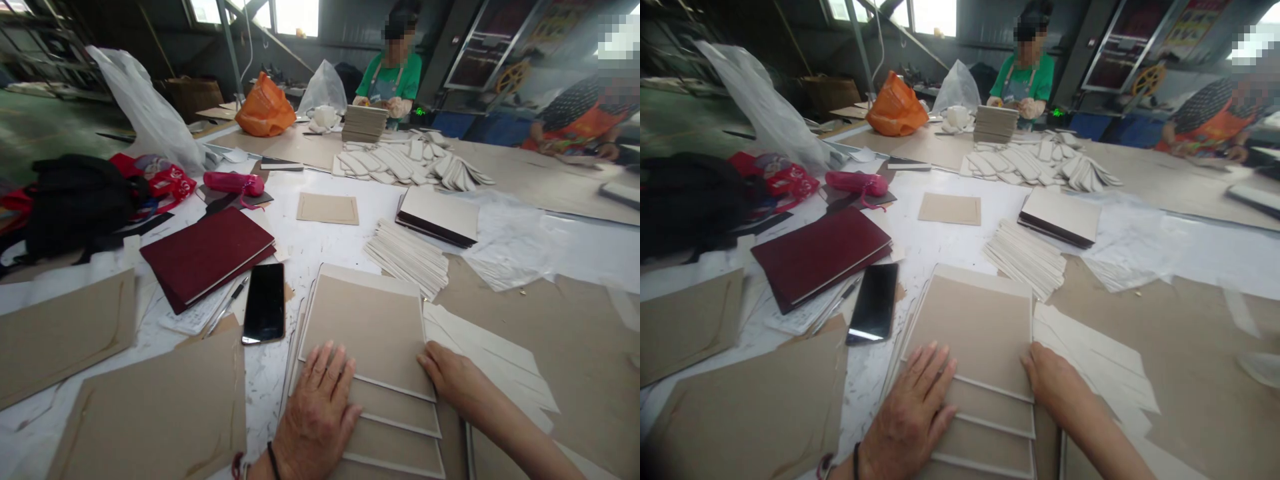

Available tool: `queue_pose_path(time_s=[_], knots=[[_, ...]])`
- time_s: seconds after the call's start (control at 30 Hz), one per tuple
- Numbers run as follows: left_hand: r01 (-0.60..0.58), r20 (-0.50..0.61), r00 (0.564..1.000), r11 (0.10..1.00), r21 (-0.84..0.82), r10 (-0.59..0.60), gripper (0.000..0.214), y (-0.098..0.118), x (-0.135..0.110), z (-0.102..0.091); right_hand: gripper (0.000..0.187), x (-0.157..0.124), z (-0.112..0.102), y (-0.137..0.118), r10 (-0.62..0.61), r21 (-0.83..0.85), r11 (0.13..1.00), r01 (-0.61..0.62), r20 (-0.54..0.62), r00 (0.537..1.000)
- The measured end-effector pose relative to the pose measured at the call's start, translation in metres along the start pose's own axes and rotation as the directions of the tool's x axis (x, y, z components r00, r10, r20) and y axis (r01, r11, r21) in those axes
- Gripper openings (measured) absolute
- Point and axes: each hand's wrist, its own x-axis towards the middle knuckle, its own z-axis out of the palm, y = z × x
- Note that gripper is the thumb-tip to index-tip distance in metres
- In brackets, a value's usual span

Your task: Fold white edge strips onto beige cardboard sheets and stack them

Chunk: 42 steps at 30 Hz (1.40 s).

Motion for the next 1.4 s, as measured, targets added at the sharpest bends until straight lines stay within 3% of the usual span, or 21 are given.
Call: queue_pose_path(time_s=[0.57,0.93,1.4], knots=[[-0.051,-0.08,0.996,0.998,-0.039,0.048,0.048,-0.005,0.0,0.008,0.023,-0.017,-0.036,-0.03,0.137,0.045,0.989,-0.142,0.095,0.986],[-0.171,-0.194,0.963,0.981,0.093,0.186,0.043,-0.015,0.004,0.014,0.023,-0.016,-0.03,-0.026,0.144,0.111,0.982,-0.152,0.076,0.987],[-0.149,-0.216,0.957,0.965,0.217,0.196,0.04,-0.015,0.006,0.01,0.023,-0.009,-0.016,-0.016,0.082,0.105,0.99,-0.089,0.068,0.994]])
